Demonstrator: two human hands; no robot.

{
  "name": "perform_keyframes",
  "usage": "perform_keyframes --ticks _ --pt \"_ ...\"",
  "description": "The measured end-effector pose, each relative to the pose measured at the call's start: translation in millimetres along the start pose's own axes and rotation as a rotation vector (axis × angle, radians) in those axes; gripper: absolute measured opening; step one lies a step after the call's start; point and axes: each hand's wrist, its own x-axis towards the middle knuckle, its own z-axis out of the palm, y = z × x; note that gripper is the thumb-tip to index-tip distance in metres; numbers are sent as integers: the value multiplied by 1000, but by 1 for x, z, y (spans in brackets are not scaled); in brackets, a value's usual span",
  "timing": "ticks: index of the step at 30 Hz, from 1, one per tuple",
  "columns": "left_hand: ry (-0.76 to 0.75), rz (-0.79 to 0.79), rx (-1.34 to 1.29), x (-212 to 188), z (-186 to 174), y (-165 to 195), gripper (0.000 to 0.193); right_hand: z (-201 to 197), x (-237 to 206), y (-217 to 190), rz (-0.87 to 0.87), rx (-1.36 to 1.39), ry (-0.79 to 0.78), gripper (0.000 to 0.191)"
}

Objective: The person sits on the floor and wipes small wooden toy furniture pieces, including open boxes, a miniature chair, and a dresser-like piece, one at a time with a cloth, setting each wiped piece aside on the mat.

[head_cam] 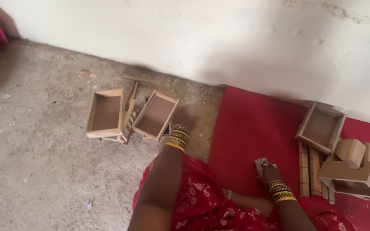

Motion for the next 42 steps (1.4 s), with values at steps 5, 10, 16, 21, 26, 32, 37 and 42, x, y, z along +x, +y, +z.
perform_keyframes --ticks 5,10,16,21,26,32,37,42 --pt "-247 -467 262 -15 -21 -39 80 2 -9 -9 83 113 -43 65" --pt "-292 -601 458 -23 -38 -44 61 0 -28 -14 67 145 -26 58" --pt "-167 -380 236 -16 -48 -14 49 -18 -60 -15 289 98 -36 53" --pt "256 -70 -270 -45 -24 16 48 -32 -78 -27 288 413 52 51" --pt "50 58 -620 -79 4 54 51 -38 -94 -29 244 706 434 59" --pt "-164 9 -756 -121 25 82 56 -45 -103 -11 338 1148 530 53" --pt "-167 107 -708 -144 44 85 62 -49 -96 -25 57 1514 693 40" --pt "-270 179 -710 -153 66 84 68 -45 -98 -41 15 1488 790 42"
